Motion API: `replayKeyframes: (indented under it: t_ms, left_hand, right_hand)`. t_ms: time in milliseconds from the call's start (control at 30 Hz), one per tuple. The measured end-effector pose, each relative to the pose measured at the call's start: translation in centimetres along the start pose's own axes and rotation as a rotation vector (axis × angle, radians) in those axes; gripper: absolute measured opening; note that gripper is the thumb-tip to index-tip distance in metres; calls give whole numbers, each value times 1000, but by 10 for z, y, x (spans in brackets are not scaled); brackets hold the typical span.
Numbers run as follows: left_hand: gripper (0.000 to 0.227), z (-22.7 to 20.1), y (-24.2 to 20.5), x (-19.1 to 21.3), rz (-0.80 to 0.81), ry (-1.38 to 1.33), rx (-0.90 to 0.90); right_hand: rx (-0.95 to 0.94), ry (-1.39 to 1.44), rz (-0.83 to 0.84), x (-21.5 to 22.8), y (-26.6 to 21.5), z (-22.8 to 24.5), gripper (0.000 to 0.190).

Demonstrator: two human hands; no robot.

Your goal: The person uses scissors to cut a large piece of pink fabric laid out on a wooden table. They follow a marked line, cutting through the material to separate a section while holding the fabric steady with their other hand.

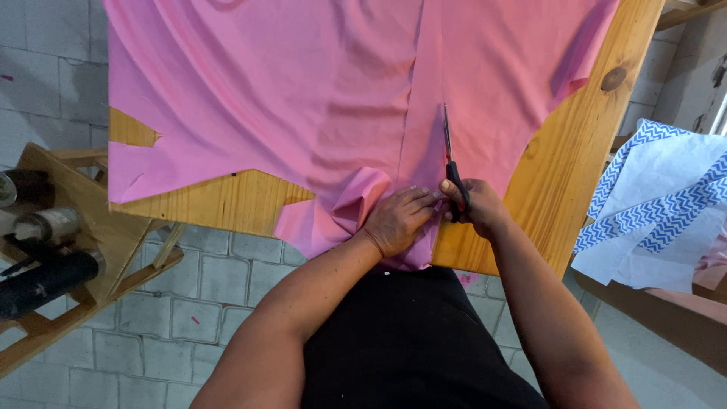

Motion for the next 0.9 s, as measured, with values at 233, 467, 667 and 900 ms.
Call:
replayKeyframes:
  t_ms: [233,467,667,900]
  left_hand:
    - [18,0,-1,-1,-7,-1,10]
    - [17,1,-5,-6,-14,1,9]
    - [19,4,-8,-10,-2,6,1]
    - [18,2,-5,-6,-3,5,12]
  right_hand:
    - [12,13,-5,2,10,0,63]
    - [-2,-2,-15,2,17,2,65]
    - [7,27,-8,-4,20,20,64]
    - [20,34,-27,-4,24,16,64]
Point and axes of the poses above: each hand's wrist, its own y-axis towards the middle knuckle, its own x-axis out of the back of the hand, z = x × y, the point moved 7 cm from there along y, towards the middle knuckle, and after that the axes turned 15 degrees about -z, right-handed, at the moved point
